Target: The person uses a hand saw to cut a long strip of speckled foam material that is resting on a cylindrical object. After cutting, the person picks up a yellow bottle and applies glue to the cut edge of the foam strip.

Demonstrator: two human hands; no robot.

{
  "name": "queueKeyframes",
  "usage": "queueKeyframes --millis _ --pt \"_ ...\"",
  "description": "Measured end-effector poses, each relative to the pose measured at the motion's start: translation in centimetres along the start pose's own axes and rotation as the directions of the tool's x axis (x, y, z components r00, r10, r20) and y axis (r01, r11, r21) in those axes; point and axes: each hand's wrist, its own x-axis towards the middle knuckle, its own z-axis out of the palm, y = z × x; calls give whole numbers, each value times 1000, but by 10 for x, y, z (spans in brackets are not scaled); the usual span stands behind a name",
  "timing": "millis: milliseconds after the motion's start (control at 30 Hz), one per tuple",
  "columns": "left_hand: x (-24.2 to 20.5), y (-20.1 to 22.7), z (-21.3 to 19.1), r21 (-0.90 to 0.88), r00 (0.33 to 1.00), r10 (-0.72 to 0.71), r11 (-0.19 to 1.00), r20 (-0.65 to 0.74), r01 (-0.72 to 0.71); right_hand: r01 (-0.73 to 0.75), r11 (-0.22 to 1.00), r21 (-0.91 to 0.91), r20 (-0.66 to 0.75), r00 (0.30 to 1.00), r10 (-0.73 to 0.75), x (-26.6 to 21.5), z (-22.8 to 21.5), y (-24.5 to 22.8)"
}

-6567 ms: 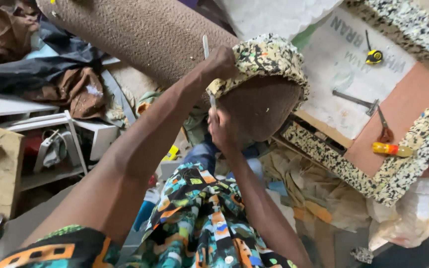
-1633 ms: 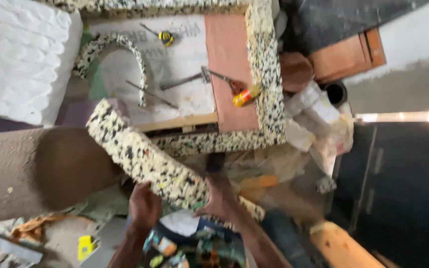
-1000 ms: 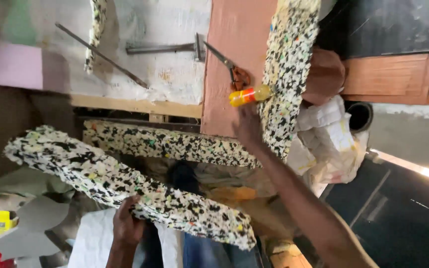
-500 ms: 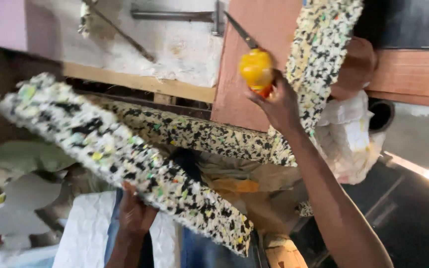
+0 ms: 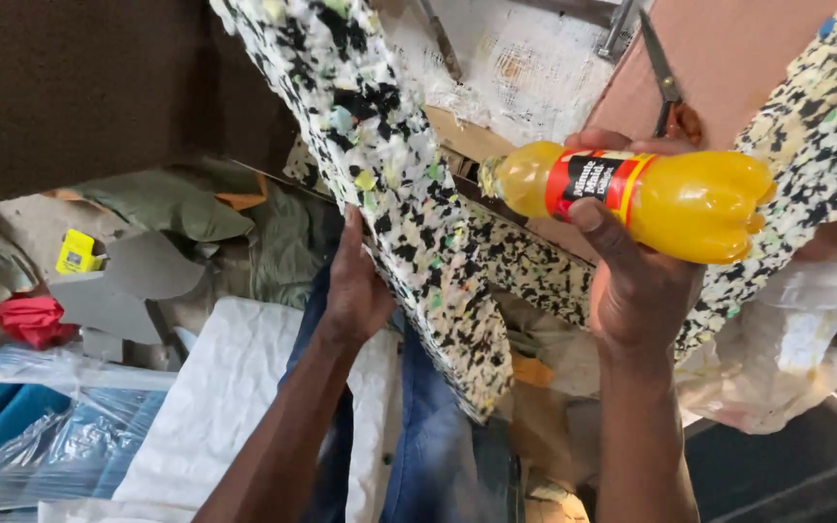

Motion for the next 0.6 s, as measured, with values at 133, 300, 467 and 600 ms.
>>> queueKeyframes --millis 133,300,467,600 --pt "20 12 -19 87 999 12 996 36 -15 -49 999 -20 -76 996 48 3 22 -23" --pt "40 5 -92 535 959 -142 845 246 -12 137 991 2 -54 989 -136 40 36 -15" --pt "53 -10 -110 607 974 -118 794 191 -22 192 889 415 -620 775 122 58 42 -2" --pt "27 26 -61 665 970 -180 746 166 24 169 978 -124 -276 941 -198 14 46 0"
